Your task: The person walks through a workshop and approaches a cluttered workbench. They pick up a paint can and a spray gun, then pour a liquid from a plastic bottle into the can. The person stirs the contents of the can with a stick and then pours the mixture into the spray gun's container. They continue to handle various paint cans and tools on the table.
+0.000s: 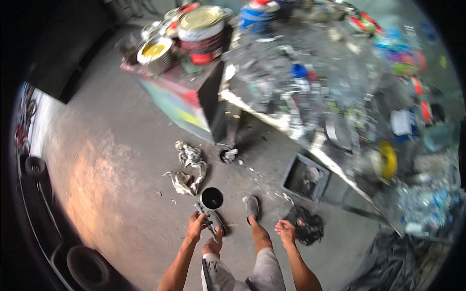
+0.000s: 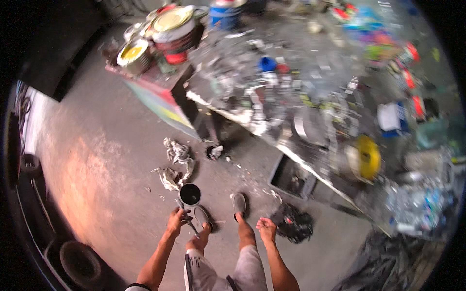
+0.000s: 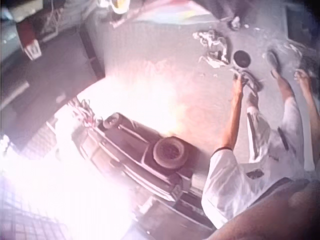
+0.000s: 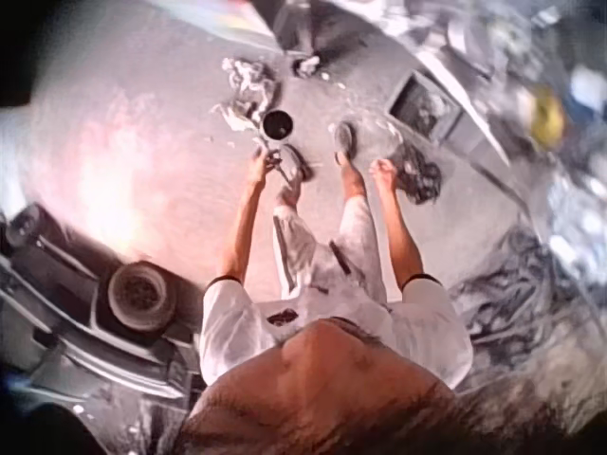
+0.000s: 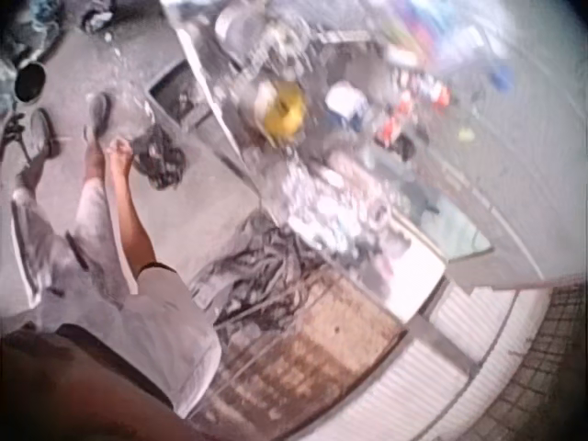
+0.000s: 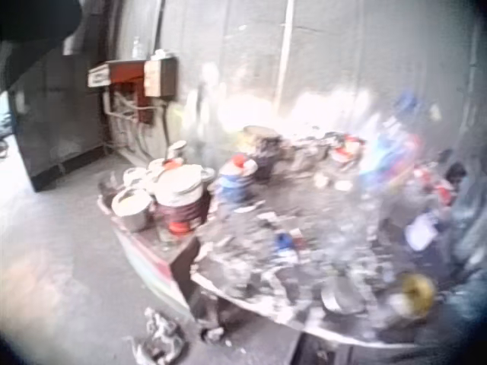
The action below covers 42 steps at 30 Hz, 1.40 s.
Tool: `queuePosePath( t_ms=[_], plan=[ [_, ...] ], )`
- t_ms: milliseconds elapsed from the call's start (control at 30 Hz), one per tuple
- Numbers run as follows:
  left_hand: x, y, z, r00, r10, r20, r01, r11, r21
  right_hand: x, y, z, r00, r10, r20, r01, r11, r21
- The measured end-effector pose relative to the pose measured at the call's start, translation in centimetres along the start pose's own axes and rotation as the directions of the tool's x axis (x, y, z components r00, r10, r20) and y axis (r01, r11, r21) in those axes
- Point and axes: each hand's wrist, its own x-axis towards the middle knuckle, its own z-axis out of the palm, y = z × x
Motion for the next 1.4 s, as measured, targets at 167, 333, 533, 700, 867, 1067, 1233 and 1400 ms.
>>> queuePosePath(
  t_ms=[167, 333, 533, 700, 867, 1067, 1233, 1400],
  plan=[
    [15.7, -6.1, -2.8, 1.000, -0.012, -0.022, 0.013, 1.000, 0.014, 19.7, 4.3, 14.4, 0.959, 0.028, 0.281, 0.019, 0.986, -0.165],
    [29.4, -7.6, -1.0, 0.997, 0.067, 0.029, -0.067, 0.998, -0.024, 41.4, 5.7, 26.3, 0.794, -0.582, 0.178, 0.586, 0.652, -0.482],
    [39.8, -9.2, -3.1, 0.991, 0.123, 0.057, -0.126, 0.991, 0.042, 45.0, 2.5, 34.8, 0.718, -0.626, 0.305, 0.694, 0.613, -0.377],
    [44.5, -9.0, -5.1, 0.985, 0.164, 0.054, -0.169, 0.982, 0.085, 41.6, 1.7, 35.0, 0.482, -0.789, 0.381, 0.870, 0.381, -0.312],
    [46.5, -8.0, -5.2, 0.972, 0.214, 0.096, -0.225, 0.966, 0.126, 39.4, 1.0, 32.6, 0.219, -0.866, 0.450, 0.970, 0.141, -0.200],
    [47.2, -7.7, -4.5, 0.974, 0.221, 0.048, -0.225, 0.968, 0.115, 39.9, 2.9, 32.5, 0.134, -0.976, 0.170, 0.933, 0.067, -0.353],
    [47.5, -8.0, -4.6, 0.972, 0.231, 0.044, -0.234, 0.966, 0.107, 38.8, 6.6, 32.0, 0.034, -0.594, 0.803, 0.839, -0.420, -0.347],
    [45.7, -8.0, -5.6, 0.970, 0.233, 0.076, -0.240, 0.964, 0.116, 41.0, 7.7, 35.6, 0.359, -0.431, 0.828, 0.832, -0.253, -0.493]
  ],
)
